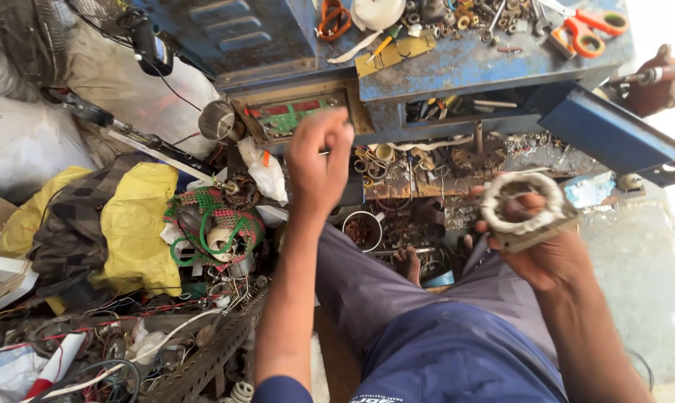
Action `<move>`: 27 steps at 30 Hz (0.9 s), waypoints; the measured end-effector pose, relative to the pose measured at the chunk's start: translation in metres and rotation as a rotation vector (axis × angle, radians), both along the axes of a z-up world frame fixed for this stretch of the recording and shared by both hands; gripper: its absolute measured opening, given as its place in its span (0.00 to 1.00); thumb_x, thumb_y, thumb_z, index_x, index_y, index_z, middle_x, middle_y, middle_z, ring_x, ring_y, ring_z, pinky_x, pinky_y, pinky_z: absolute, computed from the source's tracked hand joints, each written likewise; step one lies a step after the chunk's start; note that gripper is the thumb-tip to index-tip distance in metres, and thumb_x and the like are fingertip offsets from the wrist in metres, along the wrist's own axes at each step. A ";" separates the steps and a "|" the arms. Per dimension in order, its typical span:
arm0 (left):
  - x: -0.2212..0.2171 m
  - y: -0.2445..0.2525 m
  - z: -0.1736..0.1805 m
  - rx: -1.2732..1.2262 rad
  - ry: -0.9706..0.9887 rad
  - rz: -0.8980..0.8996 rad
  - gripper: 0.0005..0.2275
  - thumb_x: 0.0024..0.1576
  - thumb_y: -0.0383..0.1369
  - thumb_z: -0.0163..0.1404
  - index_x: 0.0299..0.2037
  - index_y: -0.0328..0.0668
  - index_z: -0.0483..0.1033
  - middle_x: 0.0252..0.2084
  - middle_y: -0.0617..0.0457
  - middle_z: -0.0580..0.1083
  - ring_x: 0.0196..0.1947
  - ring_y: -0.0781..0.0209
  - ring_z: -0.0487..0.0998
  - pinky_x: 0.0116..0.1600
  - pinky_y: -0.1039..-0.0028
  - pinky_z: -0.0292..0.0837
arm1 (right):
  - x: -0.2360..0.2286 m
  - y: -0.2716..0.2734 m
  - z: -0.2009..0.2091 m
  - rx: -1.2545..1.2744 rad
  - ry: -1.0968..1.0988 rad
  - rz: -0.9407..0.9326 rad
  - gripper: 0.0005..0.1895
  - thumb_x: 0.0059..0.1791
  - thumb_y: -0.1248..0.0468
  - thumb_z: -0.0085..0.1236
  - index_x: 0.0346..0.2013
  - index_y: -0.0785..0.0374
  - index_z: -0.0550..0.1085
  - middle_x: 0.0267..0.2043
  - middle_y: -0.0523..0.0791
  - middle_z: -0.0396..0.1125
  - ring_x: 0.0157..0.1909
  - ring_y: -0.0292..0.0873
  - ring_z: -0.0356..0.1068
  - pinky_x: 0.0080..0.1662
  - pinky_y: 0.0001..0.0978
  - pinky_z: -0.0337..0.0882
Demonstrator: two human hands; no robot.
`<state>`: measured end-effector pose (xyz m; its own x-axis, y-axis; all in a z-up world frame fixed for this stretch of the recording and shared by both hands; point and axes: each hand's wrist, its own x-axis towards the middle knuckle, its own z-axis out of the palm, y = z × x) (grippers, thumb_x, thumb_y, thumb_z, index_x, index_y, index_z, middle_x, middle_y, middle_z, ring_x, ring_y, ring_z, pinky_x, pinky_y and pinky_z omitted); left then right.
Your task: The person sits at a cluttered repair workbench and wraps white insulating tape by hand around a motor stator coil assembly, turning the part to cover the windings. They then hold the taped assembly and use scissors to trim the tape and excess material.
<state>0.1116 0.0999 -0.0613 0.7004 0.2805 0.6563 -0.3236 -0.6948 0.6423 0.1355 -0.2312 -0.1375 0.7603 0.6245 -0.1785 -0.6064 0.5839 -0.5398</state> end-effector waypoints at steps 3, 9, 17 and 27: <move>0.060 0.034 -0.009 0.124 0.007 0.048 0.09 0.58 0.23 0.57 0.48 0.36 0.78 0.41 0.46 0.78 0.34 0.58 0.81 0.40 0.69 0.77 | -0.003 -0.025 -0.010 0.060 0.042 -0.113 0.26 0.54 0.58 0.63 0.63 0.65 0.68 0.58 0.60 0.70 0.42 0.54 0.77 0.35 0.36 0.79; 0.166 0.032 -0.029 0.431 0.121 0.073 0.05 0.54 0.28 0.59 0.37 0.34 0.79 0.37 0.42 0.78 0.39 0.44 0.80 0.44 0.56 0.75 | -0.023 -0.051 -0.010 -0.045 -0.044 -0.205 0.28 0.52 0.63 0.63 0.66 0.65 0.68 0.58 0.61 0.69 0.42 0.53 0.77 0.36 0.36 0.79; 0.208 0.012 -0.054 0.783 0.285 0.254 0.06 0.59 0.28 0.47 0.36 0.36 0.77 0.38 0.41 0.77 0.42 0.42 0.78 0.47 0.55 0.74 | -0.040 -0.032 0.020 -0.124 0.027 -0.186 0.25 0.51 0.66 0.58 0.62 0.65 0.67 0.55 0.60 0.71 0.37 0.53 0.78 0.29 0.38 0.80; -0.024 -0.075 0.035 -0.754 0.160 -0.632 0.14 0.65 0.29 0.53 0.57 0.36 0.66 0.44 0.48 0.75 0.39 0.61 0.78 0.41 0.74 0.79 | -0.024 -0.007 0.033 -0.058 -0.164 0.010 0.24 0.52 0.64 0.60 0.62 0.70 0.69 0.57 0.58 0.71 0.52 0.48 0.76 0.48 0.40 0.80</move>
<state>0.0872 0.0252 -0.0266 0.9297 0.1300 0.3447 -0.3642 0.1833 0.9131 0.1112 -0.2382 -0.1047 0.7760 0.6244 -0.0886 -0.5130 0.5432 -0.6646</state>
